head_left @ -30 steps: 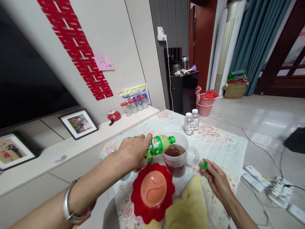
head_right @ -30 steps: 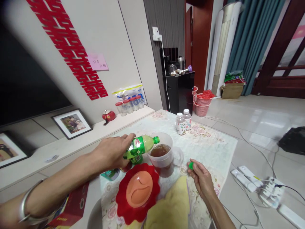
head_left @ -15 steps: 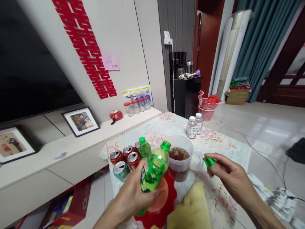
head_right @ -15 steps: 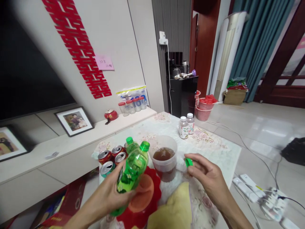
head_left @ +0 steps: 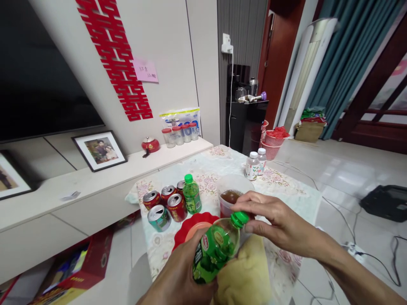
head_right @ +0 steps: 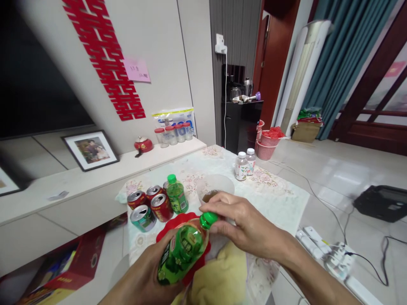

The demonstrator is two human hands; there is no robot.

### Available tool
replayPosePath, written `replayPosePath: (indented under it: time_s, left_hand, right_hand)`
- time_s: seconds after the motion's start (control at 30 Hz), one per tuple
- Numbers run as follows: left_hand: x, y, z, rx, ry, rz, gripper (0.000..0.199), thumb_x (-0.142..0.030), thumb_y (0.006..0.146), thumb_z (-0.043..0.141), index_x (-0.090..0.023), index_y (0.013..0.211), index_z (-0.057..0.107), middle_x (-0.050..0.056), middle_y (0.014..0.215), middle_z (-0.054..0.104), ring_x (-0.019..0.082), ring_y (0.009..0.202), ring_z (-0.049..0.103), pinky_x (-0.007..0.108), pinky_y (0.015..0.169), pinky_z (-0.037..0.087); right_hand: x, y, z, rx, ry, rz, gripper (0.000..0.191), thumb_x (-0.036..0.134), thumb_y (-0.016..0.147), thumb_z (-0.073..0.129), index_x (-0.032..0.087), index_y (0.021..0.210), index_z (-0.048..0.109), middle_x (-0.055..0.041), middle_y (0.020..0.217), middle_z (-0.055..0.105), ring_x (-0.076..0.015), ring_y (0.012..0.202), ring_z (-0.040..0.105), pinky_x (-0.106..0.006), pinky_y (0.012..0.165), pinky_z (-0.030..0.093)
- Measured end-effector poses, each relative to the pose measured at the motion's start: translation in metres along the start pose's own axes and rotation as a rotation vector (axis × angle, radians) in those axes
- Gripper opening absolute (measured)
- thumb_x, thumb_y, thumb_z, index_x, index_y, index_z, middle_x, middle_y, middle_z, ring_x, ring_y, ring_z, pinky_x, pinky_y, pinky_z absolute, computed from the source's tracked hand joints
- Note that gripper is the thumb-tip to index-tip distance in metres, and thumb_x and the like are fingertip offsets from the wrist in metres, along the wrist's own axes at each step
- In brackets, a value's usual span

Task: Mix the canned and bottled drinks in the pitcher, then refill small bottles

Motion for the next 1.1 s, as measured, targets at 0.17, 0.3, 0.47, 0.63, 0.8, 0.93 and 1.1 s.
replayPosePath:
  time_s: [0.17,0.3,0.47,0.63,0.8,0.93,1.1]
  left_hand:
    - [0.01,-0.005,0.003,0.017,0.031,-0.041,0.065,-0.017,0.071,0.067,-0.036,0.133,0.057,-0.002,0.115,0.076,0.021,0.095,0.075,0.029,0.082,0.06]
    - [0.012,-0.01,-0.002,-0.103,0.11,-0.045,0.069,-0.02,0.067,0.072,-0.039,0.132,0.059,-0.003,0.125,0.074,0.024,0.109,0.074,0.032,0.09,0.061]
    - [0.009,-0.016,0.0,-0.222,0.125,-0.041,0.064,-0.024,0.068,0.074,-0.038,0.129,0.062,-0.002,0.129,0.074,0.026,0.114,0.073,0.034,0.093,0.061]
    - [0.032,-0.019,0.016,-0.166,0.075,-0.078,0.077,-0.023,0.07,0.072,-0.036,0.143,0.053,0.001,0.132,0.074,0.026,0.109,0.076,0.033,0.088,0.064]
    - [0.047,-0.022,0.017,-0.23,0.096,-0.059,0.08,-0.019,0.067,0.072,-0.031,0.143,0.053,0.005,0.134,0.073,0.029,0.111,0.075,0.036,0.092,0.063]
    - [0.043,-0.023,0.018,-0.241,0.077,0.005,0.081,-0.02,0.067,0.073,-0.032,0.145,0.053,0.005,0.134,0.073,0.027,0.1,0.078,0.034,0.085,0.064]
    - [0.043,-0.025,0.017,-0.268,0.013,-0.037,0.077,-0.017,0.067,0.069,-0.032,0.142,0.055,0.003,0.126,0.077,0.024,0.095,0.078,0.031,0.083,0.064]
  right_hand:
    - [0.002,0.001,0.007,0.093,-0.002,0.027,0.038,0.031,0.11,0.046,0.031,0.145,0.06,-0.0073,0.118,0.068,-0.0179,0.111,0.064,-0.033,0.094,0.053]
    - [-0.004,0.003,0.011,0.086,-0.111,0.108,0.039,0.044,0.111,0.04,0.023,0.128,0.066,-0.0073,0.104,0.069,-0.0182,0.094,0.065,-0.031,0.081,0.051]
    - [-0.019,0.002,0.016,0.069,-0.298,0.32,0.055,0.058,0.108,0.034,0.019,0.084,0.064,-0.002,0.075,0.062,-0.0161,0.067,0.055,-0.031,0.063,0.04]
    - [-0.021,0.005,0.023,0.106,-0.299,0.355,0.051,0.051,0.11,0.037,0.02,0.077,0.06,-0.0011,0.074,0.059,-0.0166,0.069,0.055,-0.031,0.067,0.039]
    - [-0.015,0.013,0.021,0.154,-0.13,0.268,0.026,0.038,0.107,0.051,0.021,0.103,0.07,-0.002,0.092,0.067,-0.0168,0.084,0.061,-0.03,0.076,0.044]
    - [-0.014,0.013,0.021,0.225,-0.025,0.214,0.022,0.035,0.105,0.057,0.024,0.12,0.069,-0.0027,0.106,0.072,-0.0169,0.092,0.064,-0.03,0.082,0.046]
    - [-0.013,0.014,0.019,0.255,0.01,0.197,0.021,0.027,0.105,0.057,0.025,0.124,0.067,-0.0029,0.107,0.073,-0.0166,0.091,0.066,-0.03,0.082,0.048]
Point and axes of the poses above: each hand's wrist, its own y-axis towards the middle knuckle, its own z-axis out of the palm, x = y × z, the point moved 9 cm from there along y, towards the middle knuckle
